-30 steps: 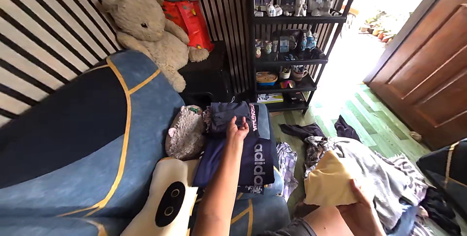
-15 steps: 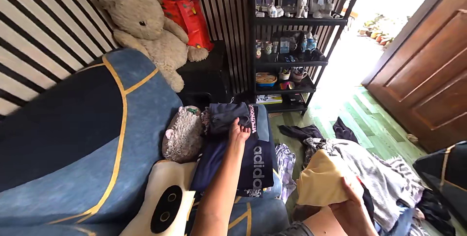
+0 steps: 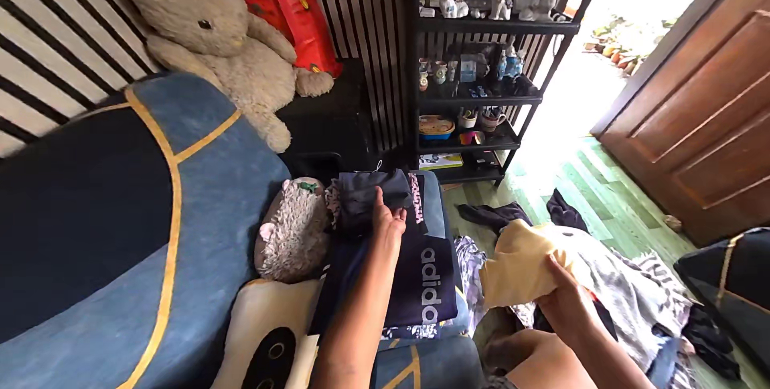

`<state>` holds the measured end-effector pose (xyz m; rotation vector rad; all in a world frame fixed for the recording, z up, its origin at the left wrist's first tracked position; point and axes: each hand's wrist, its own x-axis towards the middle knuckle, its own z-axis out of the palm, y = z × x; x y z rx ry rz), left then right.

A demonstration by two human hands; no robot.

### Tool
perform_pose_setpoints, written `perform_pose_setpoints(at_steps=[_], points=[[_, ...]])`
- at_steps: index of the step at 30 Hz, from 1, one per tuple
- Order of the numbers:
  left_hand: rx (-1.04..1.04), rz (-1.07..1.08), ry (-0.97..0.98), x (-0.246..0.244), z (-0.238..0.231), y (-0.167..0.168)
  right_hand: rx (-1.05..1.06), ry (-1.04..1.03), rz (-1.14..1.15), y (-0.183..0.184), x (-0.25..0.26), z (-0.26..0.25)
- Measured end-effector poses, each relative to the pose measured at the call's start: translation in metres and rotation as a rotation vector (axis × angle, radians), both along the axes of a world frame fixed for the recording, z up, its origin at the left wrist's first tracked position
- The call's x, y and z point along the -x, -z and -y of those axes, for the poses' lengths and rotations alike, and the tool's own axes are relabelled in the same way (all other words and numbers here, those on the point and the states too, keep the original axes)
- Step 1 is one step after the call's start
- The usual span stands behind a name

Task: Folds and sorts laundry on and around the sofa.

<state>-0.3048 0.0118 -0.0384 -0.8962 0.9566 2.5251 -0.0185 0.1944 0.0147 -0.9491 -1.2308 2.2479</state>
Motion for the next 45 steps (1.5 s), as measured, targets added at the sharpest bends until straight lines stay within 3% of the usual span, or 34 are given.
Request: perform_pose_setpoints(at_steps=[8,13,20,24,27,33,40,42,45], points=[[-0.006,0.101,0.007,0.029,0.007,0.011,-0.009,-0.066,0.105,-0.011,0.077,0.037],[0.162,-0.157,-0.032,0.033,0.006,0.006,0.019,-0.172,0.077,-0.015,0.118,0.056],[-0.023,-0.296,-0.015,0.085,0.046,-0.069,0.113,-0.300,-0.039,-0.023,0.208,0.092],[-0.098,-0.540,-0.098,0.079,0.075,-0.129,0.234,-0.327,-0.259,-0.041,0.262,0.129],[-0.141,-0.655,-0.096,0.063,0.092,-0.144,0.365,-0.298,-0.315,-0.026,0.289,0.154],[-0.163,-0.542,-0.067,0.042,0.084,-0.104,0.309,-0.328,0.061,0.099,0.290,0.162],[-0.258,-0.442,-0.002,0.035,0.039,-0.078,0.375,-0.560,-0.064,0.085,0.270,0.151],[-0.192,-0.375,-0.013,0.033,0.026,-0.043,0.278,-0.633,-0.050,0.079,0.237,0.136],[0.145,-0.302,-0.054,0.023,0.016,0.051,0.231,-0.739,0.007,0.069,0.159,0.099]])
